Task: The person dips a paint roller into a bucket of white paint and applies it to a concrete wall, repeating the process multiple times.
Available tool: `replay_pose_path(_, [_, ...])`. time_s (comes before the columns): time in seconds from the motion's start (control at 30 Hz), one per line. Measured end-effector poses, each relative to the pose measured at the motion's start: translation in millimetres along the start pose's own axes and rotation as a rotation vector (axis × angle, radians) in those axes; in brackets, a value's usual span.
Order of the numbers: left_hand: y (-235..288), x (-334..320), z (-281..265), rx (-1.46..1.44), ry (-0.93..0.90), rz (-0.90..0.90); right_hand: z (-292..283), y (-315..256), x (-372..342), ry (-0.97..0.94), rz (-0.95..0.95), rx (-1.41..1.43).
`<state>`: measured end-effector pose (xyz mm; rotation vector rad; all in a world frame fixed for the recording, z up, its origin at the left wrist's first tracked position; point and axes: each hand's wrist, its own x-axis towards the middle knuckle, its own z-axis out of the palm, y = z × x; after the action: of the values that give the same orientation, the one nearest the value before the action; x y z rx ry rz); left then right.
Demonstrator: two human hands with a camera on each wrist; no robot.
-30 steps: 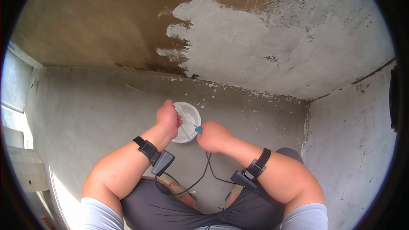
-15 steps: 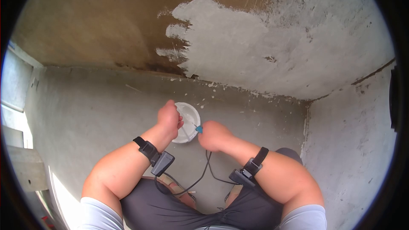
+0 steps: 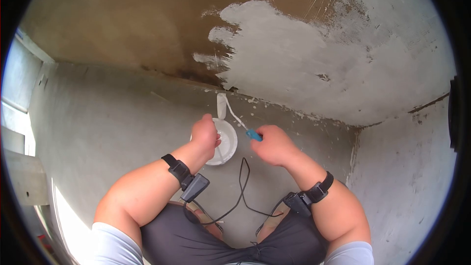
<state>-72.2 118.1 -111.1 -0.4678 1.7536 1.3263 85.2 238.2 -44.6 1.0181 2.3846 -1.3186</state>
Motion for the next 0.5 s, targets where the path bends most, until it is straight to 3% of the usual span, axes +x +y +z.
replay_pose_path(0.33, [1.9, -0.4, 3.6, 0.02, -0.002, -0.021, 25.6, 13.0, 20.7, 0.175, 0.024, -0.119])
replay_pose_path(0.5, [0.7, 2.0, 2.0, 0.01, -0.025, -0.022, 32.1, 8.1, 31.8, 0.27, 0.082, -0.001])
